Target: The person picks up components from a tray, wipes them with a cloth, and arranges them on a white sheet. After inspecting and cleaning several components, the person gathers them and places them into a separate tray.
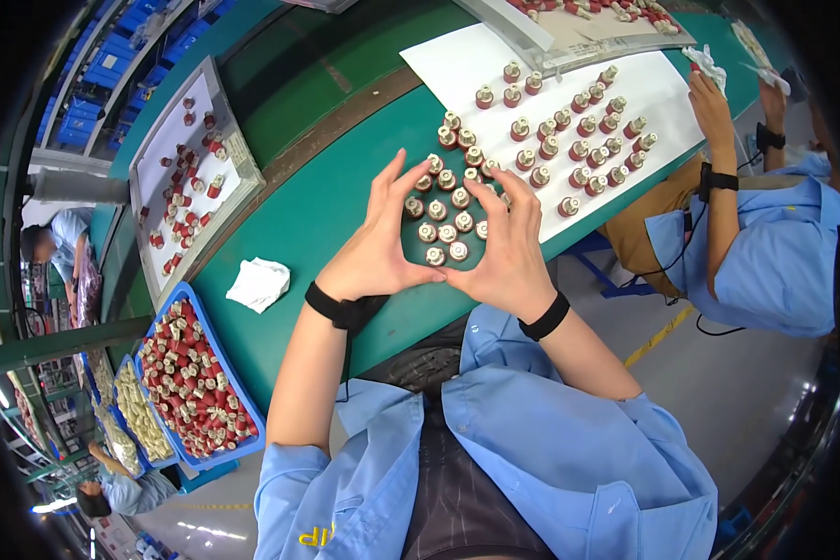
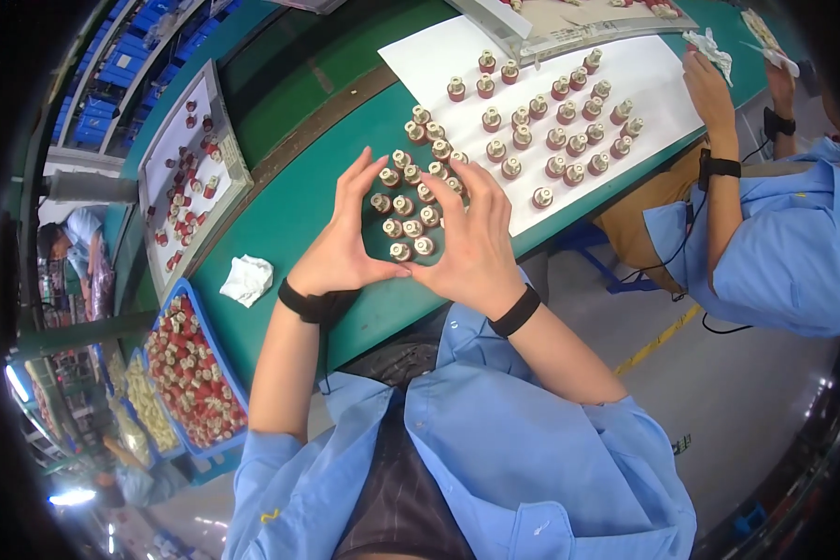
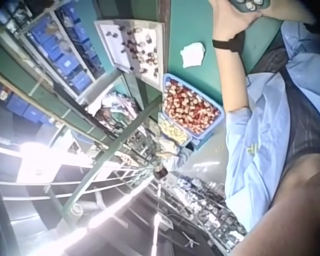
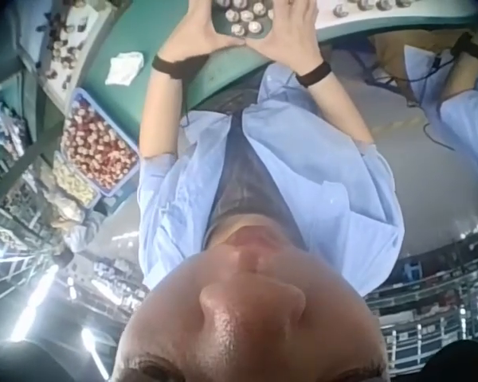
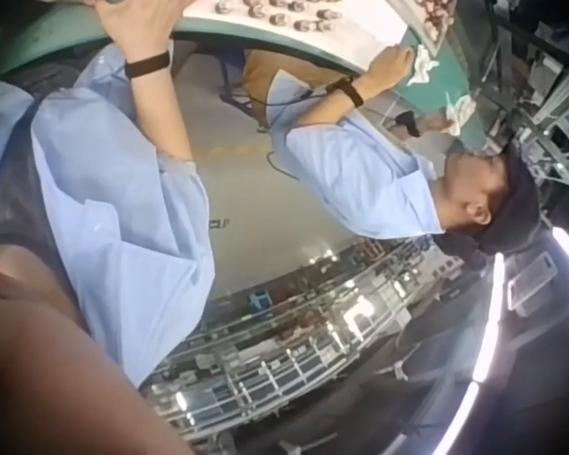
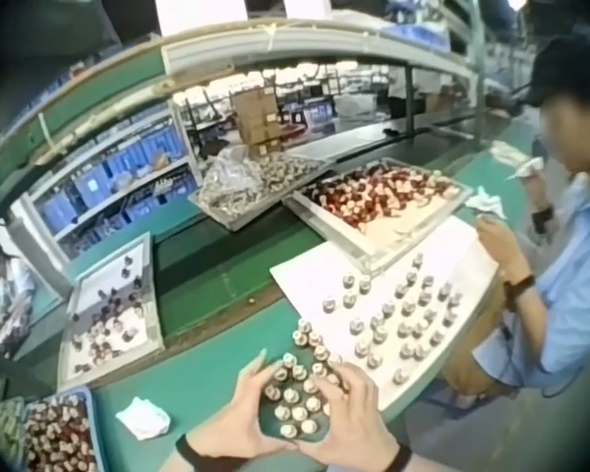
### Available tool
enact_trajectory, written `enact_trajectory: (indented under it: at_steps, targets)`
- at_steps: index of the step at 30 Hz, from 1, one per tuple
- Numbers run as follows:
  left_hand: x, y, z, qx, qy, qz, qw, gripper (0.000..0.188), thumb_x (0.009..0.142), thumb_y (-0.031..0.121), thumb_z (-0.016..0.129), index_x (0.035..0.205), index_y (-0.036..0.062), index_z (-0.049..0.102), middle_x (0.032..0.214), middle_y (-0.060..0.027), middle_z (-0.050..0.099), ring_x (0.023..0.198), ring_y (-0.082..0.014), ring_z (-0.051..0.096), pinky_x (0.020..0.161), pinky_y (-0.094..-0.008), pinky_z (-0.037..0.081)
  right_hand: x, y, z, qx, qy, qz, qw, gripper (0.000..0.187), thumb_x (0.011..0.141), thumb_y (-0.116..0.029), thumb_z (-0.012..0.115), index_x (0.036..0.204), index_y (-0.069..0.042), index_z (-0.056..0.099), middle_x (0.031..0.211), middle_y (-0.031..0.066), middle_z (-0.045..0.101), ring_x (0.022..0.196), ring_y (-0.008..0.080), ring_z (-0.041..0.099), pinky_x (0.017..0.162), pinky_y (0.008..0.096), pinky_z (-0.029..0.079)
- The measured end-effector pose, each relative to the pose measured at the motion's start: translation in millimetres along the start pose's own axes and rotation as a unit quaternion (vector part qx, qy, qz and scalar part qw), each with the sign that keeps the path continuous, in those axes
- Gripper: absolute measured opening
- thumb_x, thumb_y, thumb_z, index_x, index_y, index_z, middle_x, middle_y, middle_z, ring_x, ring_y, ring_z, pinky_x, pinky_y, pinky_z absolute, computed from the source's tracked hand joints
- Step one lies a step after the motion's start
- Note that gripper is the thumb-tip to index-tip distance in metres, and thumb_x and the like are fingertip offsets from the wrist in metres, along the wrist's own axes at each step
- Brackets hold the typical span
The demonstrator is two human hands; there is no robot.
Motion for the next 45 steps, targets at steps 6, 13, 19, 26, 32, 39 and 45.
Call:
enact_trajectory:
  at_steps: [6,13,19,26,32,39,45]
  targets:
    - [19.0,-10.2,6.5,-0.089,-0.056,0.030,0.994,0.125,0.051,0.027,0.096,0.152,0.0141,0.024,0.155,-0.0272,0.015,0.148,-0.0429,0.010,0.117,-0.0524,0.024,3.2,0.9,2.2,0.002,-0.001,-0.006,1.000,0.101,0.053,-0.034,0.091,0.140,-0.012,0.043,0.140,0.0175,0.035,0.132,0.0398,0.035,0.107,0.0518,0.031]
    - [36.7,-18.0,10.6,-0.211,-0.045,0.029,0.976,0.109,0.059,0.035,0.090,0.149,0.0106,0.033,0.147,-0.0180,0.036,0.136,-0.0340,0.038,0.113,-0.0449,0.031,3.3,2.6,6.3,-0.012,-0.015,0.004,1.000,0.103,0.054,-0.034,0.091,0.141,-0.010,0.040,0.140,0.0197,0.036,0.130,0.0394,0.036,0.107,0.0515,0.032]
    - [40.7,-17.7,16.2,-0.138,-0.004,0.040,0.990,0.081,0.070,0.029,0.083,0.140,0.0084,0.046,0.132,-0.0142,0.051,0.122,-0.0304,0.047,0.106,-0.0413,0.037,1.7,1.2,11.2,-0.026,-0.014,0.001,1.000,0.103,0.053,-0.030,0.091,0.140,-0.007,0.039,0.139,0.0207,0.037,0.129,0.0398,0.038,0.105,0.0504,0.035]
    - [45.1,-5.9,21.5,-0.073,-0.002,0.060,0.996,0.059,0.075,0.026,0.077,0.127,0.0050,0.057,0.124,-0.0121,0.058,0.118,-0.0300,0.050,0.106,-0.0405,0.036,4.5,5.0,10.4,-0.012,0.005,0.011,1.000,0.096,0.055,-0.025,0.090,0.136,-0.004,0.042,0.133,0.0182,0.043,0.122,0.0373,0.043,0.101,0.0477,0.039]
    - [37.4,-5.8,24.0,-0.061,-0.057,0.050,0.995,0.067,0.070,0.023,0.081,0.129,0.0058,0.056,0.124,-0.0126,0.058,0.120,-0.0327,0.048,0.105,-0.0428,0.038,-1.5,5.2,14.8,-0.015,0.003,-0.005,1.000,0.083,0.055,-0.022,0.088,0.127,-0.005,0.050,0.122,0.0160,0.048,0.112,0.0353,0.049,0.097,0.0457,0.042]
    - [14.2,13.8,18.1,-0.043,-0.093,0.078,0.992,0.088,0.057,0.014,0.088,0.136,0.0067,0.050,0.135,-0.0128,0.048,0.123,-0.0355,0.045,0.107,-0.0447,0.039,0.6,-2.6,9.4,0.002,-0.008,-0.023,1.000,0.072,0.053,-0.019,0.088,0.117,-0.007,0.055,0.119,0.0149,0.051,0.108,0.0346,0.051,0.093,0.0432,0.044]
    - [15.5,4.4,16.0,0.016,-0.083,0.065,0.994,0.090,0.053,0.011,0.090,0.134,0.0079,0.051,0.131,-0.0130,0.048,0.127,-0.0370,0.043,0.106,-0.0459,0.040,0.4,-0.4,10.7,0.004,-0.014,-0.031,0.999,0.066,0.057,-0.017,0.086,0.114,-0.007,0.055,0.119,0.0147,0.052,0.108,0.0342,0.052,0.093,0.0430,0.045]
Point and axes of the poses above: each hand's wrist, its own x-axis towards the middle knuckle, its own z-axis out of the palm, y = z × x, the point moved 9 cm from there along x, towards the middle knuckle
